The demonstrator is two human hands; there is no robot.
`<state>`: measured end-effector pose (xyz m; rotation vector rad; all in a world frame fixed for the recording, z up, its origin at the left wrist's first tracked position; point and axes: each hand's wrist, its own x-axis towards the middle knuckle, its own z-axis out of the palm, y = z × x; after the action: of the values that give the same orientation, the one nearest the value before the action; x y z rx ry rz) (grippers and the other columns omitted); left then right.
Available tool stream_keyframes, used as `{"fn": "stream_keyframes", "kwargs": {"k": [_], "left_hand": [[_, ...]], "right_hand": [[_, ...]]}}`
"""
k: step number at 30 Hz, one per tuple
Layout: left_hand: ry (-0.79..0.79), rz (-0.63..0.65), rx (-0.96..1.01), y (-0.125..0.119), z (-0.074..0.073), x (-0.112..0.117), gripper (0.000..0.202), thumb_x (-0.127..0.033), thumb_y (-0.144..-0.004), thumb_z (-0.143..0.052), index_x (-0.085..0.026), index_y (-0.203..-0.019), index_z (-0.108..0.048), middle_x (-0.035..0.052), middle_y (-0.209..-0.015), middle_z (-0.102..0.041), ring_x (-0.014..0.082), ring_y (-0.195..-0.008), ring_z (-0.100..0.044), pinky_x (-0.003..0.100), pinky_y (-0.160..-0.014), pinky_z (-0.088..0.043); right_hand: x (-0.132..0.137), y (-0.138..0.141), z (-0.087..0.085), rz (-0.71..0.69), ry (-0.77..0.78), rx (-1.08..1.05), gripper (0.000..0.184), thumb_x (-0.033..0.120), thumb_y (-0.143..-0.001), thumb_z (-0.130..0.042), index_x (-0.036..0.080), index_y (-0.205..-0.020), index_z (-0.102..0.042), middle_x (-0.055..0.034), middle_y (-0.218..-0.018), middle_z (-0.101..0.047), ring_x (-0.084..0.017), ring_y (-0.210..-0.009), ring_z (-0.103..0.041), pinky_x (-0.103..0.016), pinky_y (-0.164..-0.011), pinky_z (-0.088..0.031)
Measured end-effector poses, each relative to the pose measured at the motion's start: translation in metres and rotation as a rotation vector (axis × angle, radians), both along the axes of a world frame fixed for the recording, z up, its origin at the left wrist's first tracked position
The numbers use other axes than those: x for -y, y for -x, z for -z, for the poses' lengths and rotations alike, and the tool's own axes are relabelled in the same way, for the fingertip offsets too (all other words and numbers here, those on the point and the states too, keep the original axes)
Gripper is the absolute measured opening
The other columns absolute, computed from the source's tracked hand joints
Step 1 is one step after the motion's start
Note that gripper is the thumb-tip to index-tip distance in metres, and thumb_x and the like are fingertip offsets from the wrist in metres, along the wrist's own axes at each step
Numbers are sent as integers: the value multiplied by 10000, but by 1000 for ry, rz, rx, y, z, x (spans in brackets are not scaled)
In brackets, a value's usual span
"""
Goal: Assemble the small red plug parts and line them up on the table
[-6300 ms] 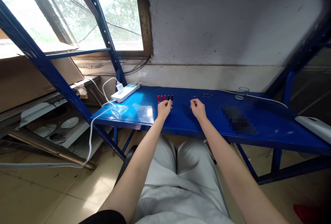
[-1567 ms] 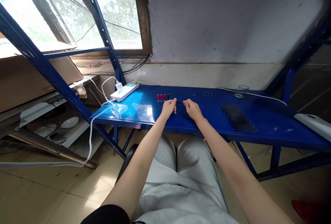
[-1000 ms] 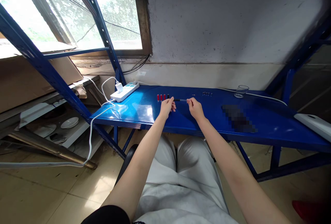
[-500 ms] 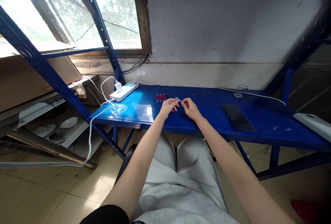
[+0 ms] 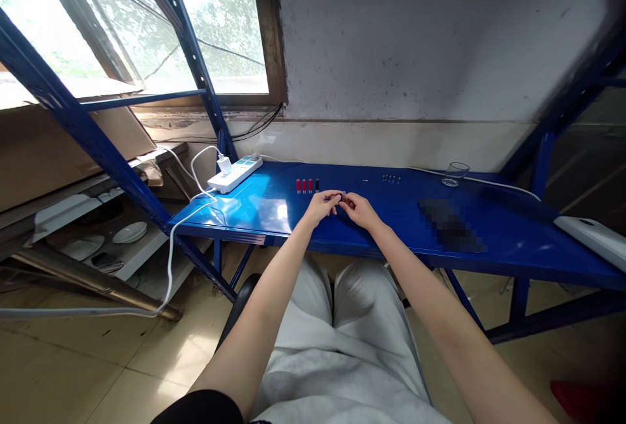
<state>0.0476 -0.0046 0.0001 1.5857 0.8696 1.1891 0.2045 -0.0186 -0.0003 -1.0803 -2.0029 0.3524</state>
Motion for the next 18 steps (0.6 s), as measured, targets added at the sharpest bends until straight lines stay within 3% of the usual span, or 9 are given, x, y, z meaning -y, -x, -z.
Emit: {"fn": "stream_keyframes", "kwargs": {"k": [5,8,13,18], "left_hand": [[-11,42,-13,0,-1,2,337,-352,-753,-599,-124,-999,-633,6,-634,-574,54,-451,-487,179,-413,-337],[-40,5,-36,-1,-4,5,324,-344,-768,-579,-142,-1018,-620,16,-710,-591,44,-466,-487,174,-438,-369],[-97,-188,-77,1,-5,5,254,-340,-809,-512,-146,-927,-625,24,-728,-581,47,-460,-487,182,-459,-417],[-71,-284,-58,4,-5,5,210,-302,-812,-490,-152,-874,-623,9,-672,-569,50,-436,-480,171,-423,-394]], "right_hand": [[2,0,-3,-5,5,-17,276,440,-796,-471,194,-674,-494,-22,-643,-525,-125,-549,-447,-258,-533,-347],[-4,-4,-4,35,39,-27,266,436,-781,-483,191,-685,-524,-25,-628,-557,-136,-559,-484,-258,-542,-360],[-41,-25,0,315,83,-15,219,396,-739,-530,182,-696,-545,-44,-667,-591,-158,-610,-525,-268,-578,-380],[-72,-46,0,483,211,77,183,345,-756,-528,168,-738,-573,-54,-667,-594,-157,-586,-513,-261,-535,-370]]}}
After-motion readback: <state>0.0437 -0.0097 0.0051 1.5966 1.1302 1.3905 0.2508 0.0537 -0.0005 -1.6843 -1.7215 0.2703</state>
